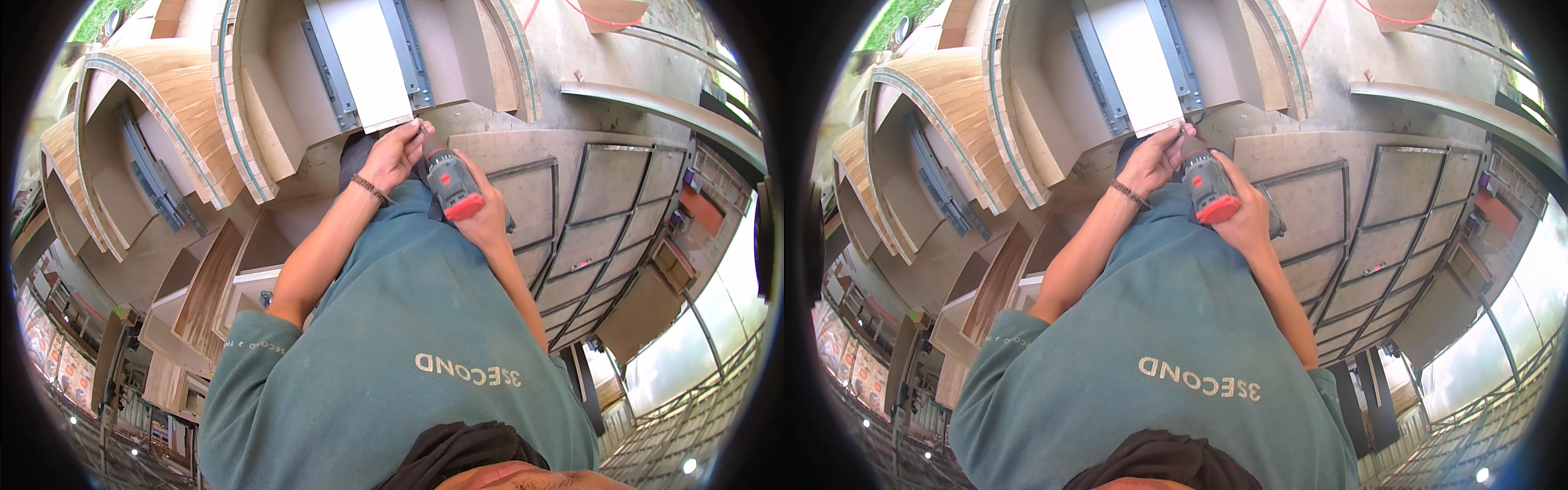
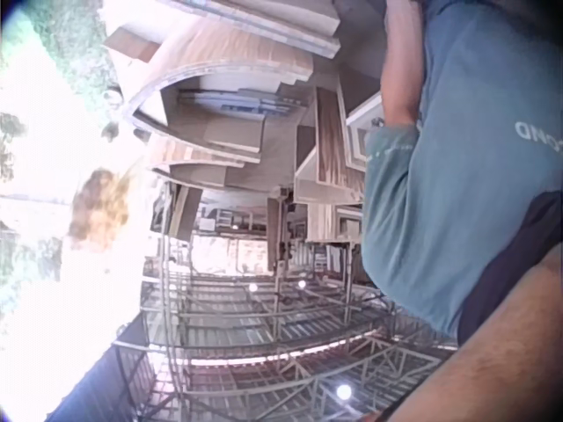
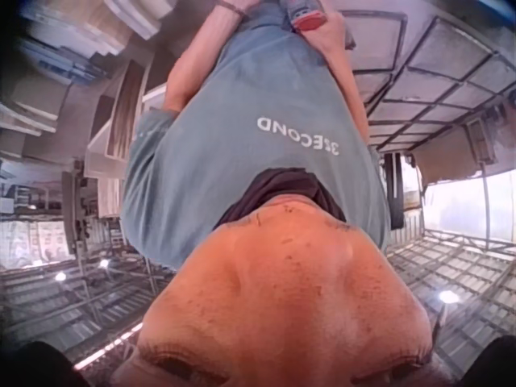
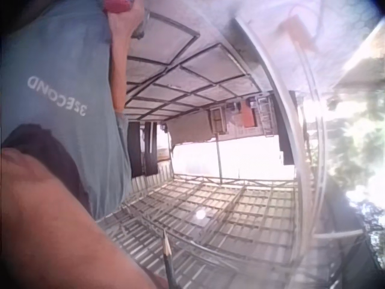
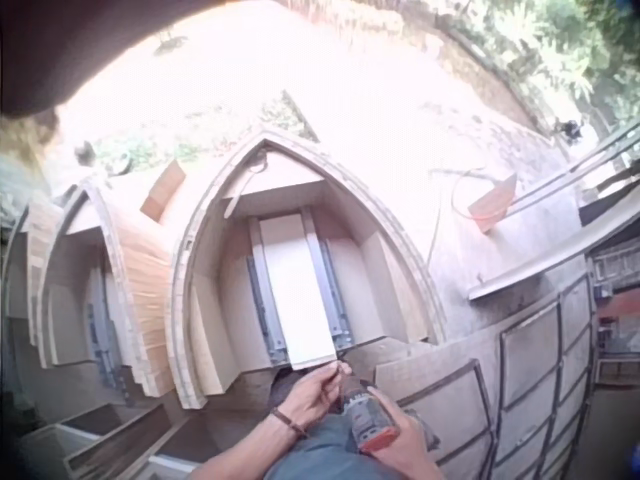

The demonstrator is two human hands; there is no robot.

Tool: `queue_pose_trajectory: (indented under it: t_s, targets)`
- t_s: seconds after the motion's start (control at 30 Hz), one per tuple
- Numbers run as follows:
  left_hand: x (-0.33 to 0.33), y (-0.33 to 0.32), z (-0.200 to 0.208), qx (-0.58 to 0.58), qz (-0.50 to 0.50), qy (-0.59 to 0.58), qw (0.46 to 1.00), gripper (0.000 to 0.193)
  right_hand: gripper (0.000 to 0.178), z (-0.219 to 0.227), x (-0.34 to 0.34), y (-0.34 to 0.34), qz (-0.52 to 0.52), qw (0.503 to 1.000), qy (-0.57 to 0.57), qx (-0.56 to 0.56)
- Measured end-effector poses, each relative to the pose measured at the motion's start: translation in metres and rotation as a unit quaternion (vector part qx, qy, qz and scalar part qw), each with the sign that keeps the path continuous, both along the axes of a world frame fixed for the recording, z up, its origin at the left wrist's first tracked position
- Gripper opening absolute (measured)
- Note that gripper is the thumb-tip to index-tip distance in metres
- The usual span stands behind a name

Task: The person installs a white drawer front onto metal slides inside a curved wooden cabinet. They use a cordless drill to secure the drawer front with screws, repeatedly aligning the piece and fastening it to the cabinet structure.

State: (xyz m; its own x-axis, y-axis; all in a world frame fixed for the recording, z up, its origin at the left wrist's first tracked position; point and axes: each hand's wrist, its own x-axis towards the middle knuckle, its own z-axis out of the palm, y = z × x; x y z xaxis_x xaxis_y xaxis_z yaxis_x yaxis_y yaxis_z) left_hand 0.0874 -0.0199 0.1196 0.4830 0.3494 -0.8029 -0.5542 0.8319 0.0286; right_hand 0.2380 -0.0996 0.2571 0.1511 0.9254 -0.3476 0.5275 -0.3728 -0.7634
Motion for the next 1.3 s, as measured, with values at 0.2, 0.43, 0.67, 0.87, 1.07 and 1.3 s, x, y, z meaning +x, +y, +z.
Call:
queue_pose_trajectory:
  t_s: [0.2,0.43,0.67,0.87,1.07,1.3]
  targets:
    - [0.031,0.017,-0.073,-0.063,-0.063,0.04,0.995,0.023,0.064,-0.067,0.012,0.021,-0.015,0.994,-0.069,-0.089]
    - [0.058,0.001,-0.184,-0.089,-0.014,0.041,0.995,0.02,0.061,-0.109,0.019,0.044,-0.027,0.985,-0.073,-0.153]
    - [0.068,0.005,-0.173,-0.071,-0.031,0.063,0.995,0.014,0.062,-0.125,0.025,0.049,-0.035,0.983,-0.082,-0.16]
    - [0.07,0.013,-0.155,-0.085,-0.043,0.106,0.99,0.012,0.061,-0.131,0.03,0.053,-0.034,0.986,-0.074,-0.149]
    - [0.07,0.012,-0.158,-0.092,-0.043,0.113,0.988,0.013,0.06,-0.135,0.03,0.056,-0.029,0.985,-0.08,-0.151]
    - [0.067,0.019,-0.128,-0.055,-0.055,0.18,0.981,0.022,0.055,-0.131,0.029,0.066,-0.014,0.975,-0.106,-0.193]
